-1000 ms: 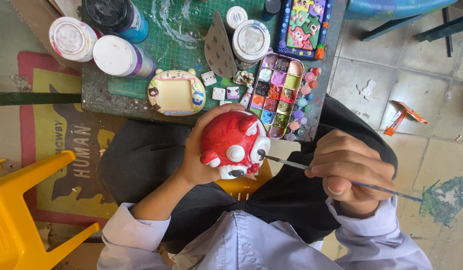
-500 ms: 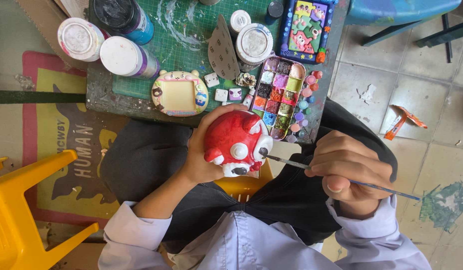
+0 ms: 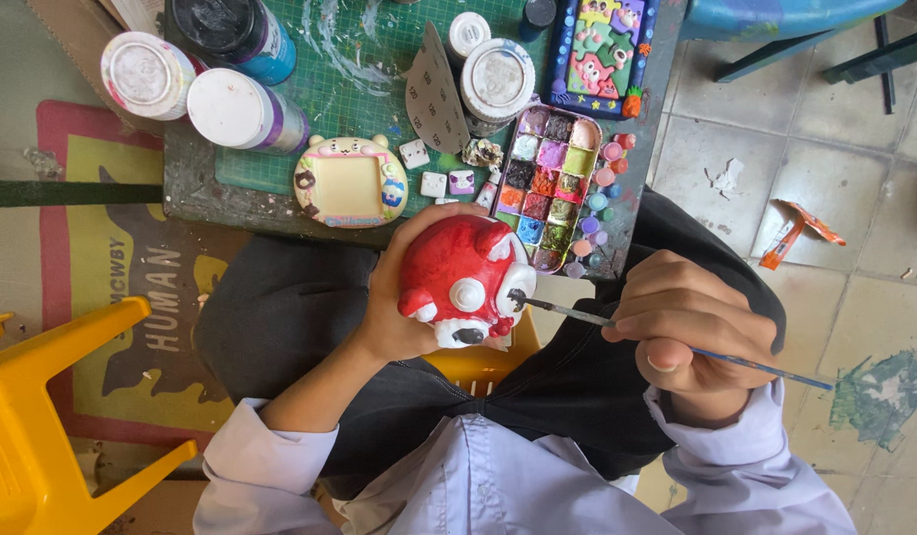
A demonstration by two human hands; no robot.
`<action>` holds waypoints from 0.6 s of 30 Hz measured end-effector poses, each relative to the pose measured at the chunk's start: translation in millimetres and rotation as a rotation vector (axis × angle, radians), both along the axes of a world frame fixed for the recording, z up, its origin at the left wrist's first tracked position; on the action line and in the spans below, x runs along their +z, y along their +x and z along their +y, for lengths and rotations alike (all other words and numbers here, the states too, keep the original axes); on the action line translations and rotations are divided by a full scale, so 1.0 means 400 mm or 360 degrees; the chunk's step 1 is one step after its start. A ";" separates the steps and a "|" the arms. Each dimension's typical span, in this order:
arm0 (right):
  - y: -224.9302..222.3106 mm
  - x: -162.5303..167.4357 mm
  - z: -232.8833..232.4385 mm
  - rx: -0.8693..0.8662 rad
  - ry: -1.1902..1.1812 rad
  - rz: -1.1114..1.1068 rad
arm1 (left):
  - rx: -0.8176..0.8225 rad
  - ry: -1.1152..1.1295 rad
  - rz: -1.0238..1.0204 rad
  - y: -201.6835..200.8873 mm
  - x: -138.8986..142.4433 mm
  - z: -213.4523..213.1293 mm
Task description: The person sits on the floor holding a clay animal figurine on their lap and paints it with a small brush, dipping the brush into a watercolor palette on the table and painting the face and body details of the figurine.
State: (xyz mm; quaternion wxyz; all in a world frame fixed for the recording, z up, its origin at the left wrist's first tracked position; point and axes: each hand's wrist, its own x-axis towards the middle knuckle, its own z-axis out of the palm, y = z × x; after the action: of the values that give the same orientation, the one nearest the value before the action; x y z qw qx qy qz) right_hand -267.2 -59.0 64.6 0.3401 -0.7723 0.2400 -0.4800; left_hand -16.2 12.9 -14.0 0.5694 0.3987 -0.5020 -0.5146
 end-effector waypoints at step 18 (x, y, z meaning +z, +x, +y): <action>-0.008 0.003 -0.003 0.0082 0.0050 0.0027 | -0.0025 -0.0001 0.0042 -0.003 -0.013 -0.001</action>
State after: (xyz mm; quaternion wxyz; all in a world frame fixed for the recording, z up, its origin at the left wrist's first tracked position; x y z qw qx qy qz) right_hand -270.4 -60.2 65.9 0.3623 -0.7768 0.2304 -0.4607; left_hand -17.4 12.5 -19.2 0.5720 0.3877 -0.4979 -0.5241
